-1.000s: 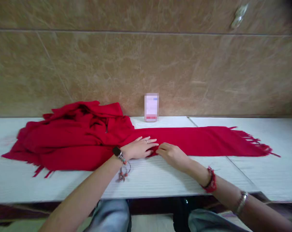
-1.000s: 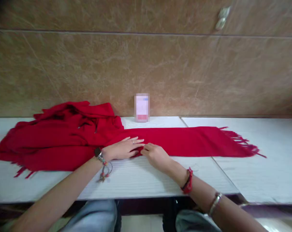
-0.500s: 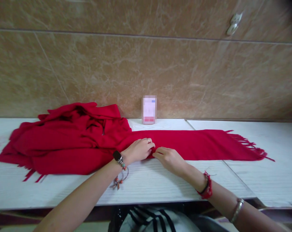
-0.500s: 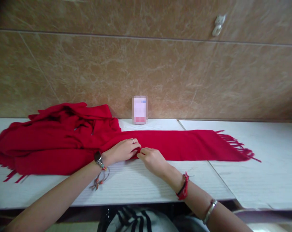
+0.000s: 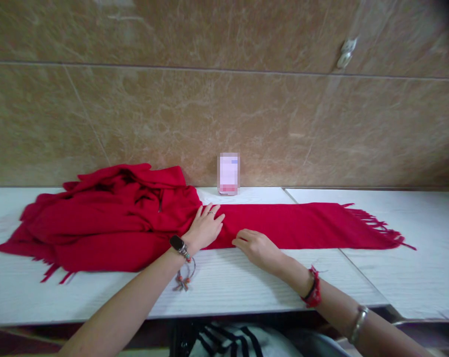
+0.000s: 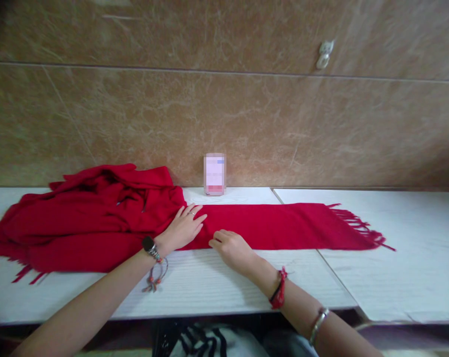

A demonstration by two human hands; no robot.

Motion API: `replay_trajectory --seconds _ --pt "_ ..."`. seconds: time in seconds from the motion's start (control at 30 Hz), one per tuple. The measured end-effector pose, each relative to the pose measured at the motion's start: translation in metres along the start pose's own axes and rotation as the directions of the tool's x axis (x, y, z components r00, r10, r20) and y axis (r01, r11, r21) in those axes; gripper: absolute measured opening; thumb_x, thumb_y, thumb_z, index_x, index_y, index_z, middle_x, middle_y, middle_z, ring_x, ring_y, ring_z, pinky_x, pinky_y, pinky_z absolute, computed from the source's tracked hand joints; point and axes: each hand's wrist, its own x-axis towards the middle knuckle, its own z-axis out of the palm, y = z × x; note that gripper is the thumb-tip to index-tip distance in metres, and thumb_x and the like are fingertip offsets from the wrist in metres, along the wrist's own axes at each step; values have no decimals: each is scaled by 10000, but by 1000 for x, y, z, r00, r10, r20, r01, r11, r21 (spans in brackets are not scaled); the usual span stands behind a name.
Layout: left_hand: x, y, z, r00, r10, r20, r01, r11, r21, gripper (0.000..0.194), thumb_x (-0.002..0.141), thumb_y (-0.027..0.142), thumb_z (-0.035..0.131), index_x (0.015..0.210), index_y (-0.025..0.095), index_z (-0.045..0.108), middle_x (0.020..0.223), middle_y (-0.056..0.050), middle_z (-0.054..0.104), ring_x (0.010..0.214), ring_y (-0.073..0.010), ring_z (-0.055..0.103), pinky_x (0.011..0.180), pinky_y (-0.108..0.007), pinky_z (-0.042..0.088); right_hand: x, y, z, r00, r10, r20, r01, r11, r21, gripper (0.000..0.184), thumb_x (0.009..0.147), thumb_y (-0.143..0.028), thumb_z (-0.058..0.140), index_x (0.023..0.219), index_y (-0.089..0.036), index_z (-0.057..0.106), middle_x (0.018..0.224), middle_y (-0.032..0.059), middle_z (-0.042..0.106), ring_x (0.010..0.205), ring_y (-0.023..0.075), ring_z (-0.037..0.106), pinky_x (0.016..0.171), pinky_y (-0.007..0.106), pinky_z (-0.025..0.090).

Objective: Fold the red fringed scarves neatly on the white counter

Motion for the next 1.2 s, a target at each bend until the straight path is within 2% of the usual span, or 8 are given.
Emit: replay_trajectory --seconds 0.13,0.5,0.57,0.7,0.8,1.0,1.1,1.2 --pt "5 3 -3 972 230 56 -221 967 -127 325 903 185 330 1160 221 525 1185 -49 521 1052 -173 493 887 -305 409 -3 1 5 998 16 -58 -14 999 41 219 868 -99 415 824 -155 623 770 47 594 711 148 544 669 255 446" --pt "55 -31 0 964 52 261 -53 999 -3 328 905 294 342 1145 228 555 1127 -109 527 1027 -261 513 830 -411 438 -2 2 0 998 54 -15 -52 994 96 150 831 -93 493 841 -159 627 758 34 591 696 142 540 645 240 437" --pt "61 -30 -1 965 71 253 -67 997 -25 310 903 265 340 1084 210 586 1083 -105 545 985 -246 535 811 -390 448 -2 2 0 998 58 -20 -56 992 110 173 838 -86 474 834 -166 627 759 33 589 694 137 538 643 234 434" --pt "62 -30 2 957 241 163 -214 963 -167 313 907 205 316 1071 207 583 1052 -67 553 943 -177 551 829 -304 439 -2 0 -2 997 68 -22 -64 989 136 187 833 -74 467 798 -169 624 742 27 585 663 132 530 619 230 433" --pt "57 -34 9 955 241 172 -213 963 -164 309 908 272 345 1147 226 537 1100 -70 528 989 -195 531 838 -318 434 -2 -1 -1 997 68 -38 -62 988 139 196 835 -77 458 791 -171 624 730 30 586 653 137 530 622 239 436" --pt "48 -36 15 983 -56 172 54 998 13 405 896 352 364 1251 168 432 1234 -154 471 1122 -304 446 876 -435 402 -1 -1 1 996 74 -52 -66 987 144 194 826 -71 460 780 -165 622 721 35 586 644 150 531 618 256 441" --pt "46 -24 6 993 3 116 -1 1000 -16 440 894 266 364 1326 187 334 1376 -135 342 1265 -300 290 976 -436 314 0 -1 -1 996 80 -42 -71 982 174 211 833 -72 441 776 -161 624 724 43 584 657 150 534 620 251 445" --pt "42 -10 -1 970 189 155 -170 977 -128 422 911 252 324 1331 216 333 1446 -77 233 1324 -251 178 1032 -398 244 0 -3 -5 994 107 -21 -99 967 235 232 841 -78 426 772 -164 630 738 50 583 669 140 539 617 235 445"
